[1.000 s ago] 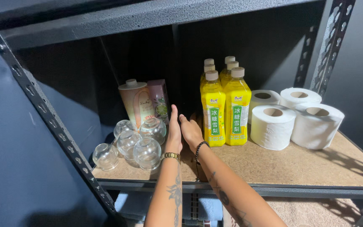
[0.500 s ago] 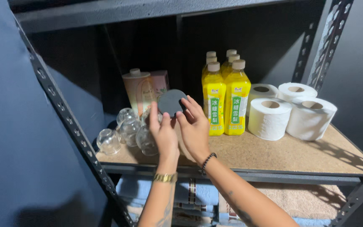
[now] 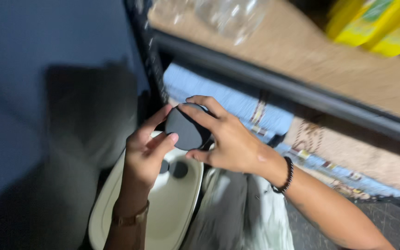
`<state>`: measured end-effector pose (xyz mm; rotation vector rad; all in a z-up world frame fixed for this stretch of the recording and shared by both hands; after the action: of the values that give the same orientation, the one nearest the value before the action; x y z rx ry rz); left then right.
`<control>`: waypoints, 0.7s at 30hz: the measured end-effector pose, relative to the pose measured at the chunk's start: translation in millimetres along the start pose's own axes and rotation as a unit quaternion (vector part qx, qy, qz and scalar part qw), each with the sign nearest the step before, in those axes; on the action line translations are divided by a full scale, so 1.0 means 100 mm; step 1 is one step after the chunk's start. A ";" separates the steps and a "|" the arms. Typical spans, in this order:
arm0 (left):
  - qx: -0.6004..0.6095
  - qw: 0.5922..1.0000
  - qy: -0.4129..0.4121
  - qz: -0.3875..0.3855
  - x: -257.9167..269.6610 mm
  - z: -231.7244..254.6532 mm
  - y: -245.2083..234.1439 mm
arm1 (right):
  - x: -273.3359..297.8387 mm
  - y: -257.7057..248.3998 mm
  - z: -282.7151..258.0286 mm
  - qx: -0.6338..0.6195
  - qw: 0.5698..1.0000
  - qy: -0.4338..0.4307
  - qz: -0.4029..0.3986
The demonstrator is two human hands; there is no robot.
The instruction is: The person places small circular black objects, yellow bottles, and toilet paper rolls onto a metal shelving unit by hand.
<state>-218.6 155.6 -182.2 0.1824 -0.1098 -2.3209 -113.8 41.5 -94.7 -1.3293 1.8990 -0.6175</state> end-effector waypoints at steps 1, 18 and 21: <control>-0.004 1.000 -0.008 0.011 0.05 -0.21 -0.16 | -0.05 0.24 0.07 0.042 0.999 0.010 -0.023; 0.094 0.883 -0.320 0.329 0.52 -3.73 -1.53 | -0.13 4.43 2.38 0.274 0.937 0.024 -0.214; 0.064 0.883 -0.310 0.346 0.44 -4.12 -1.64 | -0.15 4.66 2.56 0.301 0.939 -0.003 -0.164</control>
<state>-297.7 227.2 -615.0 -0.4775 -0.5544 -1.5724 -183.9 224.9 -588.9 -1.2238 1.3172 -1.2444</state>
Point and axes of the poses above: each hand's wrist, its own x-axis away from the middle knuckle, its own y-axis out of the palm, z = x × y, the point moved 8 cm from there along -x, towards the middle knuckle, and after that the axes turned 4 degrees about y, right-handed, at the moved point
